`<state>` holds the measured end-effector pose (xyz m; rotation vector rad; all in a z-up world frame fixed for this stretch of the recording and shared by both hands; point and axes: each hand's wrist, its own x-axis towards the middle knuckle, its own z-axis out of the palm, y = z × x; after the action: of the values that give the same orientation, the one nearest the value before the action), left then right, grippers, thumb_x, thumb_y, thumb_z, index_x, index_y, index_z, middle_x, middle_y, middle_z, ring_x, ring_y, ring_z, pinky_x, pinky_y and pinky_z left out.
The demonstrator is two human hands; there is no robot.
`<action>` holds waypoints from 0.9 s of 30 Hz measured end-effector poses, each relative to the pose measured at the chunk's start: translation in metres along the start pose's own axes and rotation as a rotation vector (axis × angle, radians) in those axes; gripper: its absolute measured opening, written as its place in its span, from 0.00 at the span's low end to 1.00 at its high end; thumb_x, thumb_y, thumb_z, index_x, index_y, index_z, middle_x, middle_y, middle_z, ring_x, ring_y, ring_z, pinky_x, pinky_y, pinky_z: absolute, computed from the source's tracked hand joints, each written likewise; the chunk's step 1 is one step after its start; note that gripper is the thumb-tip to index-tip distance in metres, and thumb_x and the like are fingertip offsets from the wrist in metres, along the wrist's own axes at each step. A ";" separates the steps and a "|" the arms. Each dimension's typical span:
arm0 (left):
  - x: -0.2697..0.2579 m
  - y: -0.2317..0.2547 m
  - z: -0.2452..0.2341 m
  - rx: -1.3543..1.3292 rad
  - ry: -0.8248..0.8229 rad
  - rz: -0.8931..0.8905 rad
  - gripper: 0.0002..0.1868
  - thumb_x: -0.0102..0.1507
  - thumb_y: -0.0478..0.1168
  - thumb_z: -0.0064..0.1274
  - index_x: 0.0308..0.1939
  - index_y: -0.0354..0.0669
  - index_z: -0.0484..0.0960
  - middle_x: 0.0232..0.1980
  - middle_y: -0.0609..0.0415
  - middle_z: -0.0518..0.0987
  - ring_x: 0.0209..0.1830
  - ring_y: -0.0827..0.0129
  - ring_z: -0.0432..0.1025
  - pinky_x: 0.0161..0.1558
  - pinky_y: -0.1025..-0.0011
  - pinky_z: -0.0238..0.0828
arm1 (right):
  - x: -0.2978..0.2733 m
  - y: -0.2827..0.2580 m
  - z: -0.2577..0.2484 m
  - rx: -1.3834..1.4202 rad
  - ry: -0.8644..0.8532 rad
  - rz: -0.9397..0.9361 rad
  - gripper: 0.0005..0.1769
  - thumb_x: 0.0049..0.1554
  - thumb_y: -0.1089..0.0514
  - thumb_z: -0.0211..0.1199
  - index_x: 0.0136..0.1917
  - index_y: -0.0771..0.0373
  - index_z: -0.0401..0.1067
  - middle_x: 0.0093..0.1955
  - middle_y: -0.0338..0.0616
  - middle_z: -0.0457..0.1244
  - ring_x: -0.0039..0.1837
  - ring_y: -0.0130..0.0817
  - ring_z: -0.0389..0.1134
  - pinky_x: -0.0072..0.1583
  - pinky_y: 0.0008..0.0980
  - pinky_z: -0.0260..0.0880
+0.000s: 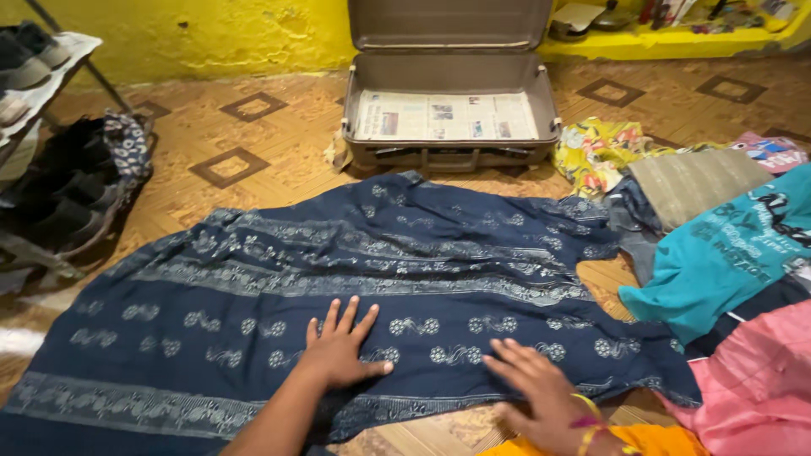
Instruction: The person folds a dark blue patterned dress on the floor, smoothing and aligning it before folding it into a compact rectangle. They then pick up a light blue t-shirt and begin folding it similarly.
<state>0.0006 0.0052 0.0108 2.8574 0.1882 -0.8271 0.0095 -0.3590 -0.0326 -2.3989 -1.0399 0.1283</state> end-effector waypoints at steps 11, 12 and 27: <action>0.003 -0.190 0.027 -0.243 0.424 -0.142 0.46 0.57 0.73 0.51 0.75 0.62 0.64 0.83 0.51 0.54 0.82 0.56 0.50 0.77 0.55 0.51 | 0.023 -0.011 0.033 -0.227 -0.310 0.030 0.35 0.63 0.43 0.52 0.82 0.40 0.53 0.88 0.45 0.36 0.86 0.48 0.31 0.76 0.50 0.28; -0.011 -0.203 0.034 -0.133 0.396 -0.225 0.46 0.58 0.73 0.49 0.77 0.65 0.58 0.83 0.52 0.50 0.82 0.55 0.46 0.76 0.53 0.46 | 0.021 -0.004 0.035 -0.255 -0.288 0.014 0.35 0.62 0.43 0.51 0.82 0.40 0.54 0.87 0.45 0.37 0.86 0.48 0.31 0.77 0.52 0.28; -0.108 -0.254 0.132 -0.257 1.048 -0.570 0.33 0.66 0.60 0.49 0.70 0.47 0.69 0.73 0.47 0.70 0.76 0.53 0.60 0.74 0.50 0.51 | 0.033 0.026 0.103 -0.219 -0.075 -0.124 0.34 0.48 0.44 0.67 0.69 0.42 0.70 0.73 0.39 0.59 0.73 0.40 0.58 0.69 0.48 0.56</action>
<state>-0.2004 0.2211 -0.0716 2.6763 1.1399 0.6884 0.0211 -0.3072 -0.1304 -2.5312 -1.2940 0.0628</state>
